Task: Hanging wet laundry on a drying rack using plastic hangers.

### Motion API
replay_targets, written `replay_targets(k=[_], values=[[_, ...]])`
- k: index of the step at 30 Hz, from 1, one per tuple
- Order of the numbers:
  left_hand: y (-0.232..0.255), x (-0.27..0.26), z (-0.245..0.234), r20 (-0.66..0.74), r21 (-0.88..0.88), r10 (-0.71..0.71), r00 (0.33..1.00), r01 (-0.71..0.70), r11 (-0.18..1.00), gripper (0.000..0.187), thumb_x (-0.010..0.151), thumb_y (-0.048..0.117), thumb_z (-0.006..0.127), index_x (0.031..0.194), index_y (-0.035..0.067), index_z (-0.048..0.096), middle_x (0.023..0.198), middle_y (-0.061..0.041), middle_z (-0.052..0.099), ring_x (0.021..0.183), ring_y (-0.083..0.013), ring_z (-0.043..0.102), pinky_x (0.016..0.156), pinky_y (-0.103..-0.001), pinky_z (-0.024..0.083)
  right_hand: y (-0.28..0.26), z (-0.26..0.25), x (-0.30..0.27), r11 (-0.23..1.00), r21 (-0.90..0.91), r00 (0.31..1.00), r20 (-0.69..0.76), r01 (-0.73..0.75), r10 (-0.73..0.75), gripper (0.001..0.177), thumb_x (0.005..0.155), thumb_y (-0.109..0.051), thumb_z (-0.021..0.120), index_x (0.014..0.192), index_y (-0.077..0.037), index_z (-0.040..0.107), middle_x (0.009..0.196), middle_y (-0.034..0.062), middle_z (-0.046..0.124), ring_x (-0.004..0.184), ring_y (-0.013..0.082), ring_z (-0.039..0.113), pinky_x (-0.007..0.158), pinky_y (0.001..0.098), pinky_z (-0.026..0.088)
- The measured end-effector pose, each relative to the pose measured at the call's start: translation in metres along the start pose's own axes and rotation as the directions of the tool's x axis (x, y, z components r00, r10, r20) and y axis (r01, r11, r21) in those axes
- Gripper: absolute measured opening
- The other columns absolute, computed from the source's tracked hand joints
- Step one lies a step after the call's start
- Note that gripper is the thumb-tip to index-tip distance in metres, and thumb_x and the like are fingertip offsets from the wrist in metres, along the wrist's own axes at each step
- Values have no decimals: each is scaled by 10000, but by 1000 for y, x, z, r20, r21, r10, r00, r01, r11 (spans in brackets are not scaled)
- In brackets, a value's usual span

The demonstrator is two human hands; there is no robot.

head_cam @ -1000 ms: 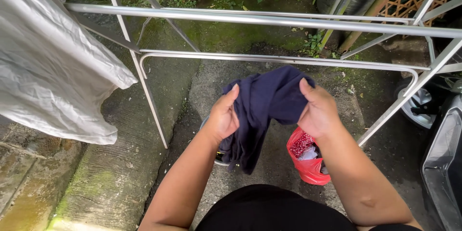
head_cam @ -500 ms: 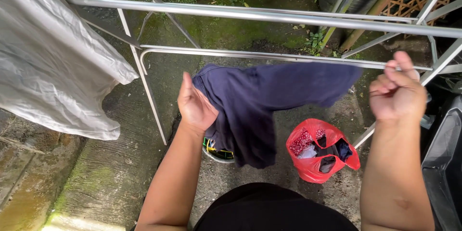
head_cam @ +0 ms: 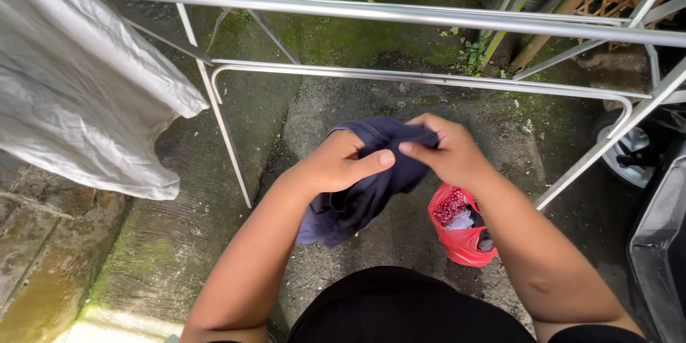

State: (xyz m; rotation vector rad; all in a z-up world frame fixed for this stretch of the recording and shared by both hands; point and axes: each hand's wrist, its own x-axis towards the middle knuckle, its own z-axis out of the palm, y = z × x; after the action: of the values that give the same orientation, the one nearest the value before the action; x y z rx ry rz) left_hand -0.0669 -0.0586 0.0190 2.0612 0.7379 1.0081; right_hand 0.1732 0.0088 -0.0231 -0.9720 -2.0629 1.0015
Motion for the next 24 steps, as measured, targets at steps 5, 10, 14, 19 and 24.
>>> replay_targets(k=[5,10,14,19,24], values=[[-33,-42,-14,88,621,-154,984,67,781,552,1012,533,418,1290,116,649,1275,-109,715,1139,-363,664,901,-461,519,-19,-37,3,957,-249,980,-97,147,-176,157,953,-103,705,1106,-87,736,1036,12,753,968,141,673,884,285,482],[-65,-99,-25,70,884,122,990,-118,452,309,1019,317,538,1066,92,746,732,-107,716,772,-311,744,807,-391,578,-36,-76,4,891,-375,931,-154,255,-331,137,1028,-111,735,1154,-135,783,914,80,726,923,277,715,855,358,517],[-46,-110,-42,-240,697,224,944,8,717,329,1069,278,521,1163,36,722,801,-67,648,632,-200,604,594,-328,504,0,-93,11,571,-812,974,-14,122,-228,285,1010,-312,676,1288,-301,739,1052,-31,724,972,253,682,749,427,547],[-65,-107,-66,-582,464,33,812,299,834,357,897,260,845,1224,140,770,850,2,479,737,-138,507,686,-281,453,-18,-86,22,499,-865,988,17,-62,153,382,1039,-531,473,1302,-380,706,1256,-71,738,1148,282,677,890,477,561],[-50,-93,-75,-225,427,-575,787,610,667,288,956,356,681,1090,140,816,957,-44,721,829,-248,677,779,-384,505,-30,-78,25,791,-597,967,96,-133,235,355,1009,-379,569,1279,-222,739,1247,-27,753,1171,203,669,990,320,450]])
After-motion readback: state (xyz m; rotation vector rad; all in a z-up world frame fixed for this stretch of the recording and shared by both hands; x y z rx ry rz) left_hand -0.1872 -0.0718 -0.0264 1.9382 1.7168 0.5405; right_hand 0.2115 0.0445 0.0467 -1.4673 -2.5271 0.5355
